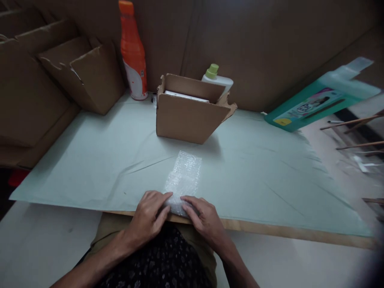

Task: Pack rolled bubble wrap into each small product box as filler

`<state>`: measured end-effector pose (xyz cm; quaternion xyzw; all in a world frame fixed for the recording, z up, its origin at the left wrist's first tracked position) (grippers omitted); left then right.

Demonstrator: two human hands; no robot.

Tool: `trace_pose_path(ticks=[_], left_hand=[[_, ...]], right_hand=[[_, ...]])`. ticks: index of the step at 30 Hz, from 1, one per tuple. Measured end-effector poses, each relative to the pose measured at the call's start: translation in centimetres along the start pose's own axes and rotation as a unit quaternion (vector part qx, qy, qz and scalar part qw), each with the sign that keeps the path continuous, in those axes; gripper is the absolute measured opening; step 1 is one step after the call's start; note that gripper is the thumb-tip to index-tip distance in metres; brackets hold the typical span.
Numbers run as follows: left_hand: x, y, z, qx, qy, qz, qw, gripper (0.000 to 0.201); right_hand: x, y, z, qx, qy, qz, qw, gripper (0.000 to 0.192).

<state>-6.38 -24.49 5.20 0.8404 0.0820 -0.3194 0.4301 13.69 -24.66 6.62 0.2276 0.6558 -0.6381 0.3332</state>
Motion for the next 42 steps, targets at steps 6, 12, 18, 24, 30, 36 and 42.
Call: trace_pose_path(ticks=[6, 12, 18, 24, 30, 36, 42], left_hand=[[1.8, -2.2, -2.5, -0.062, -0.015, -0.085, 0.994, 0.031], [1.0, -1.3, -1.8, -0.033, 0.038, -0.067, 0.996, 0.037], [0.9, -0.7, -1.9, -0.015, -0.007, -0.031, 0.999, 0.033], [2.0, -2.1, -4.0, -0.070, 0.011, -0.087, 0.994, 0.036], [2.0, -1.1, -1.7, -0.246, 0.117, 0.230, 0.934, 0.055], [3.1, 0.6, -1.4, -0.278, 0.079, 0.466, 0.837, 0.047], [2.1, 1.5, -2.6, -0.246, 0.004, 0.398, 0.884, 0.041]], right_hand=[[-0.2, -0.5, 0.9, -0.085, 0.148, 0.106, 0.980, 0.027], [0.8, 0.0, 0.8, -0.068, 0.076, 0.082, 0.991, 0.031], [0.4, 0.7, 0.8, 0.021, 0.049, 0.008, 0.999, 0.031], [0.7, 0.0, 1.3, -0.044, 0.108, 0.129, 0.985, 0.036], [0.5, 1.8, -0.2, 0.092, 0.141, -0.080, 0.982, 0.030], [2.0, 0.0, 0.4, 0.126, 0.019, -0.267, 0.955, 0.026], [-0.1, 1.4, 1.2, 0.089, 0.023, -0.285, 0.954, 0.070]])
Point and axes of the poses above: each hand's wrist, its own z-axis away from the middle knuckle, its own x-axis out of the palm, y = z × x, the point moved 3 cm from there along -z, towards the middle knuckle, and after that the axes turned 11 degrees about x, right-handed, at the moved point
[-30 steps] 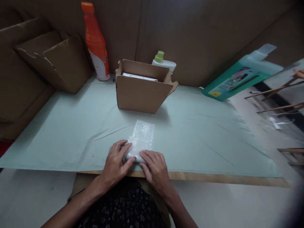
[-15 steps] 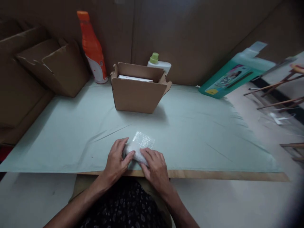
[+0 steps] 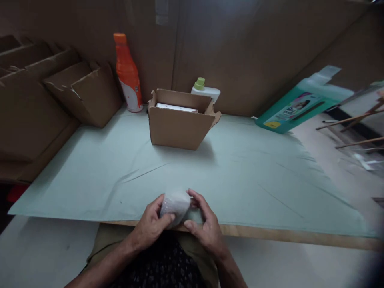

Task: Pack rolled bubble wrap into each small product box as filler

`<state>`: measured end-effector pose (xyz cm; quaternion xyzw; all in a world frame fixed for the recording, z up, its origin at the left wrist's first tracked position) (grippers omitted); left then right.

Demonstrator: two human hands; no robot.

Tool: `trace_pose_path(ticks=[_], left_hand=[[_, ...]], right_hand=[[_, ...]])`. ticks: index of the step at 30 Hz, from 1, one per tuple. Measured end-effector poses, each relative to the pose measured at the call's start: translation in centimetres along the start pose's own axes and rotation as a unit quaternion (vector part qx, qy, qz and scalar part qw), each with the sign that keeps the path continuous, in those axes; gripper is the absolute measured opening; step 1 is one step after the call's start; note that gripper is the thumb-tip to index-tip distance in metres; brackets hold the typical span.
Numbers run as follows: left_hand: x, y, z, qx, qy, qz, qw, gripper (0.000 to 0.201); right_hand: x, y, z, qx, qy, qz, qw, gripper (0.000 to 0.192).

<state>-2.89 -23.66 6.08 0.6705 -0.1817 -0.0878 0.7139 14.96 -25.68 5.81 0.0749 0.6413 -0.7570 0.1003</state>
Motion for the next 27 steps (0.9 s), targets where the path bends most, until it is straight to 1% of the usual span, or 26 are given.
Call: trace_pose_path(ticks=[1, 2, 3, 4, 6, 7, 8, 10, 12, 13, 15, 16, 17, 18, 19, 21, 22, 23, 24, 25, 26, 27], left_hand=[[0.1, 0.1, 0.0, 0.017, -0.025, -0.047, 0.998, 0.044], [0.2, 0.0, 0.0, 0.038, -0.047, -0.094, 0.994, 0.049], [0.3, -0.1, 0.0, 0.061, -0.061, -0.137, 0.987, 0.055], [0.3, -0.4, 0.0, 0.080, -0.069, -0.174, 0.979, 0.061], [0.2, -1.1, -0.1, 0.092, -0.067, -0.225, 0.968, 0.066], [0.1, -1.5, -0.2, 0.082, -0.061, -0.243, 0.965, 0.066], [0.0, -1.8, -0.3, 0.064, -0.054, -0.255, 0.963, 0.065], [-0.4, -2.1, -0.6, 0.029, -0.050, -0.264, 0.963, 0.057], [-0.8, -2.0, -0.9, 0.011, -0.071, -0.256, 0.964, 0.046], [-1.1, -1.8, -1.1, 0.013, -0.094, -0.249, 0.964, 0.041], [-1.8, -0.8, -1.9, 0.046, -0.142, -0.245, 0.958, 0.041], [-2.4, 0.2, -2.7, 0.082, -0.154, -0.259, 0.950, 0.045], [-3.0, 1.5, -3.7, 0.132, -0.151, -0.287, 0.937, 0.049], [-3.7, 3.1, -4.9, 0.192, -0.131, -0.327, 0.916, 0.053], [-4.5, 5.0, -6.4, 0.258, -0.094, -0.375, 0.886, 0.055], [-5.7, 9.1, -9.8, 0.383, 0.000, -0.461, 0.801, 0.057], [-6.2, 10.9, -11.6, 0.430, 0.042, -0.491, 0.757, 0.057], [-6.5, 12.3, -13.5, 0.459, 0.075, -0.517, 0.719, 0.057], [-6.9, 13.3, -15.4, 0.469, 0.097, -0.540, 0.692, 0.056], [-7.1, 13.9, -17.2, 0.465, 0.108, -0.560, 0.677, 0.051], [-7.4, 14.1, -18.8, 0.450, 0.109, -0.579, 0.671, 0.044], [-7.6, 13.9, -20.0, 0.432, 0.103, -0.594, 0.671, 0.035]], right_hand=[[-0.3, -0.1, -0.1, 0.016, -0.033, -0.015, 0.999, 0.084], [-0.6, -0.4, -0.3, 0.032, -0.060, -0.019, 0.998, 0.093], [-0.7, -0.7, -0.5, 0.046, -0.076, -0.011, 0.996, 0.093], [-0.8, -0.9, -0.7, 0.057, -0.079, 0.007, 0.995, 0.084], [-0.7, -1.4, -1.3, 0.067, -0.052, 0.059, 0.995, 0.051], [-0.7, -1.6, -1.6, 0.066, -0.028, 0.083, 0.994, 0.036], [-0.7, -1.6, -1.9, 0.064, -0.005, 0.103, 0.993, 0.027], [-0.8, -1.6, -2.4, 0.061, 0.014, 0.130, 0.989, 0.025], [-1.2, -1.7, -2.8, 0.062, -0.017, 0.149, 0.987, 0.025], [-1.5, -1.9, -3.0, 0.059, -0.044, 0.156, 0.985, 0.025], [-2.8, -3.0, -3.4, 0.048, -0.085, 0.170, 0.981, 0.021], [-3.8, -3.8, -3.7, 0.042, -0.088, 0.176, 0.980, 0.019], [-5.0, -4.9, -4.1, 0.036, -0.076, 0.177, 0.981, 0.017], [-6.3, -6.3, -4.7, 0.030, -0.054, 0.170, 0.984, 0.017], [-7.7, -7.8, -5.4, 0.020, -0.023, 0.154, 0.988, 0.017], [-10.2, -11.2, -7.5, -0.019, 0.052, 0.092, 0.994, 0.021], [-11.2, -13.0, -8.9, -0.046, 0.087, 0.051, 0.994, 0.024], [-11.9, -14.6, -10.5, -0.074, 0.117, 0.010, 0.990, 0.027], [-12.5, -16.1, -12.4, -0.098, 0.138, -0.023, 0.985, 0.030], [-12.9, -17.3, -14.4, -0.115, 0.153, -0.047, 0.980, 0.033], [-13.2, -18.2, -16.5, -0.119, 0.158, -0.049, 0.979, 0.035], [-13.3, -18.8, -18.5, -0.105, 0.161, -0.023, 0.981, 0.037]])
Point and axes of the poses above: each hand's wrist, its own z-axis away from the middle knuckle, its own x-axis out of the palm, y = z × x, the point moved 3 cm from there along -z, towards the middle knuckle, and after that the axes turned 11 degrees about x, right-handed, at the moved point
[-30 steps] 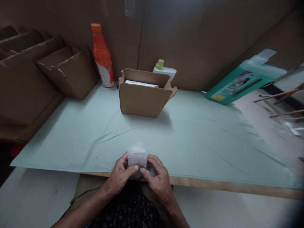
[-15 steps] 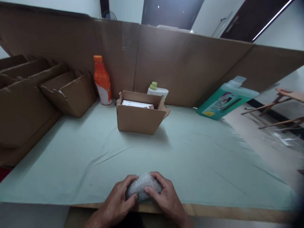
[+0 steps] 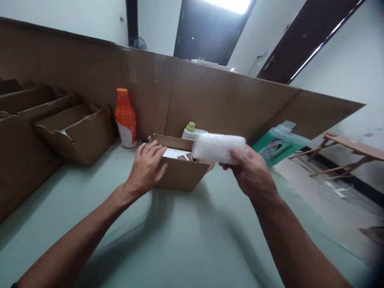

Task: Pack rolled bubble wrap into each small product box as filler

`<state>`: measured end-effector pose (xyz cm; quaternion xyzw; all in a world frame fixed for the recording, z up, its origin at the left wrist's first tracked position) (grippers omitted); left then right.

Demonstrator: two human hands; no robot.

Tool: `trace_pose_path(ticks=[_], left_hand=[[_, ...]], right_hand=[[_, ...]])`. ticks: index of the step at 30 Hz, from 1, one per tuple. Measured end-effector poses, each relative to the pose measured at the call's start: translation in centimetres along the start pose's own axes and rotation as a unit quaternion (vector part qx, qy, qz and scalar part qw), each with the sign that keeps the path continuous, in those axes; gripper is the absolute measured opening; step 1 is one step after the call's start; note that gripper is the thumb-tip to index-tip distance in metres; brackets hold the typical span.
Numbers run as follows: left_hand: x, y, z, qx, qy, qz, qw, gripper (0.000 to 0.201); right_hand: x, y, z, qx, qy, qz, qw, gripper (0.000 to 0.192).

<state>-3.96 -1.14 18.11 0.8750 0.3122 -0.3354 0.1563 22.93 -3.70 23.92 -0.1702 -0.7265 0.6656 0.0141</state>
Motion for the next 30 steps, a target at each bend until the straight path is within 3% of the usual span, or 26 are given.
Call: trace_pose_path(ticks=[2, 3, 5, 7, 8, 10, 14, 17, 22, 27, 30], left_hand=[[1.3, -0.8, -0.2, -0.005, -0.036, -0.005, 0.999, 0.019], [1.6, -1.0, 0.0, 0.000, -0.044, -0.006, 0.999, 0.015], [1.7, -0.8, 0.4, 0.015, -0.042, -0.008, 0.999, 0.012], [1.4, -0.6, 0.7, 0.027, -0.037, -0.008, 0.999, 0.013], [1.3, -0.5, 0.8, 0.029, -0.036, -0.008, 0.999, 0.013], [1.2, -0.5, 0.7, 0.026, -0.036, -0.004, 0.999, 0.013], [1.4, -0.6, 0.5, 0.019, -0.035, -0.002, 0.999, 0.015], [1.5, -0.6, 0.5, 0.019, -0.040, -0.007, 0.999, 0.017], [1.7, -0.9, 0.5, 0.004, -0.042, 0.012, 0.999, 0.019], [1.8, -0.9, 0.5, 0.011, -0.040, 0.008, 0.999, 0.018], [1.2, -0.7, 1.4, 0.015, 0.023, 0.014, 1.000, 0.022]], right_hand=[[0.7, 0.0, -3.2, 0.021, 0.014, 0.165, 0.986, 0.034], [0.9, 0.0, -4.1, 0.024, 0.032, 0.288, 0.957, 0.031], [1.1, -0.4, -4.9, 0.008, 0.071, 0.531, 0.844, 0.027], [1.9, -1.3, -4.8, -0.012, 0.080, 0.681, 0.728, 0.028], [2.5, -1.8, -4.6, -0.010, 0.071, 0.718, 0.692, 0.029], [4.2, -2.3, -4.6, 0.016, 0.027, 0.746, 0.665, 0.030], [7.6, -1.7, -5.7, 0.058, -0.061, 0.730, 0.678, 0.031], [8.3, -0.7, -6.1, 0.063, -0.096, 0.712, 0.693, 0.033], [7.7, 0.1, -5.8, 0.081, -0.126, 0.682, 0.716, 0.031], [7.4, -0.5, -5.9, 0.070, -0.119, 0.659, 0.739, 0.031], [4.9, -0.9, -4.2, 0.036, -0.066, 0.628, 0.775, 0.038]])
Point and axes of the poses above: each hand's wrist, its own z-axis away from the middle knuckle, its own x-axis out of the palm, y = z × x, the point moved 3 cm from there along -z, towards the middle knuckle, and after that the axes turned 11 degrees about x, right-handed, at the moved point
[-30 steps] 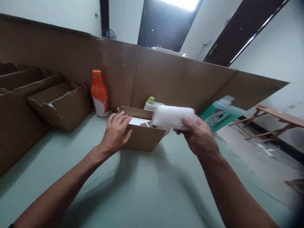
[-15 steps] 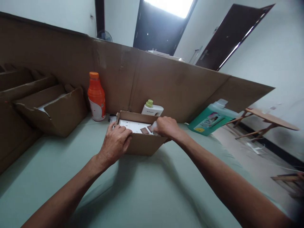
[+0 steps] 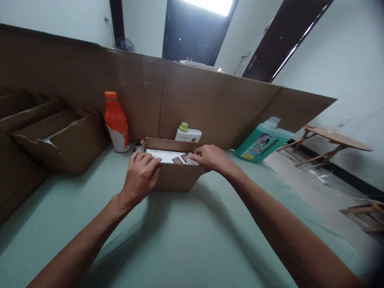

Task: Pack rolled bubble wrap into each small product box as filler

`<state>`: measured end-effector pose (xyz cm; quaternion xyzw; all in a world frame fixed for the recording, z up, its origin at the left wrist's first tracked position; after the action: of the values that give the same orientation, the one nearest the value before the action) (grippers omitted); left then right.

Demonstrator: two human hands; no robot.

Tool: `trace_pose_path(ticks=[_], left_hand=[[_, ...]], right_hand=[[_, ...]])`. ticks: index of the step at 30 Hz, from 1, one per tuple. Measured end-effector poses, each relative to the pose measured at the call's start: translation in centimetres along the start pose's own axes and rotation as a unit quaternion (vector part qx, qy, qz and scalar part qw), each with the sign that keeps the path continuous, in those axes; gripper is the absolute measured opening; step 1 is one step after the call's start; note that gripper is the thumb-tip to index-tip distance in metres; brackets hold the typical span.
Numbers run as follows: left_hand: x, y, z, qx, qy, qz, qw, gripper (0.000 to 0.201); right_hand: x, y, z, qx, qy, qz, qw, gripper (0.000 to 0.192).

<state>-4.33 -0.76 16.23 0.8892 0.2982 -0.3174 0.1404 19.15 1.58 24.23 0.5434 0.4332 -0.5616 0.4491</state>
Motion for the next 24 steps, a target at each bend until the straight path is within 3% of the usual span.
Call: trace_pose_path(ticks=[2, 3, 5, 7, 10, 12, 14, 18, 20, 24], left_hand=[[-0.6, -0.3, 1.2, -0.025, 0.083, 0.017, 0.996, 0.036], [-0.7, -0.8, 2.0, -0.052, 0.115, 0.034, 0.991, 0.044], [0.0, -2.1, 3.6, -0.132, 0.131, 0.095, 0.978, 0.059], [1.7, -3.6, 4.8, -0.231, 0.095, 0.190, 0.950, 0.075], [4.7, -4.6, 5.7, -0.351, 0.038, 0.332, 0.875, 0.092], [5.8, -4.5, 5.5, -0.390, 0.041, 0.380, 0.838, 0.094], [6.1, -4.1, 5.1, -0.406, 0.065, 0.395, 0.821, 0.092], [5.6, -3.7, 4.9, -0.415, 0.074, 0.398, 0.815, 0.084], [5.5, -3.8, 5.1, -0.410, 0.064, 0.393, 0.821, 0.082], [5.5, -4.2, 5.8, -0.409, 0.055, 0.393, 0.822, 0.082]], right_hand=[[-0.1, 2.9, 2.2, 0.010, 0.119, -0.104, 0.987, 0.035], [0.3, 4.5, 3.4, 0.018, 0.184, -0.180, 0.966, 0.033], [2.3, 7.3, 5.0, 0.035, 0.234, -0.312, 0.920, 0.034], [5.6, 8.3, 5.1, 0.034, 0.168, -0.389, 0.905, 0.048], [10.1, 6.5, 3.4, -0.007, 0.037, -0.450, 0.892, 0.088], [11.4, 4.8, 2.3, -0.025, 0.037, -0.476, 0.879, 0.100], [11.5, 3.7, 2.0, -0.030, 0.091, -0.469, 0.878, 0.101], [10.1, 3.6, 3.0, -0.065, 0.184, -0.344, 0.919, 0.084], [9.1, 4.1, 3.3, -0.074, 0.173, -0.297, 0.936, 0.074], [5.4, 5.8, 3.1, -0.105, 0.069, -0.279, 0.952, 0.054]])
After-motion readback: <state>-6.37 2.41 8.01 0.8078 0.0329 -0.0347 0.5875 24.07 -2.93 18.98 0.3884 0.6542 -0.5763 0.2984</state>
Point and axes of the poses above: each hand's wrist, its own z-axis away from the middle knuckle, its own x-axis out of the palm, y = z × x, the point moved 3 cm from there along -z, towards the middle knuckle, and after that the axes turned 11 degrees about x, right-handed, at the moved point
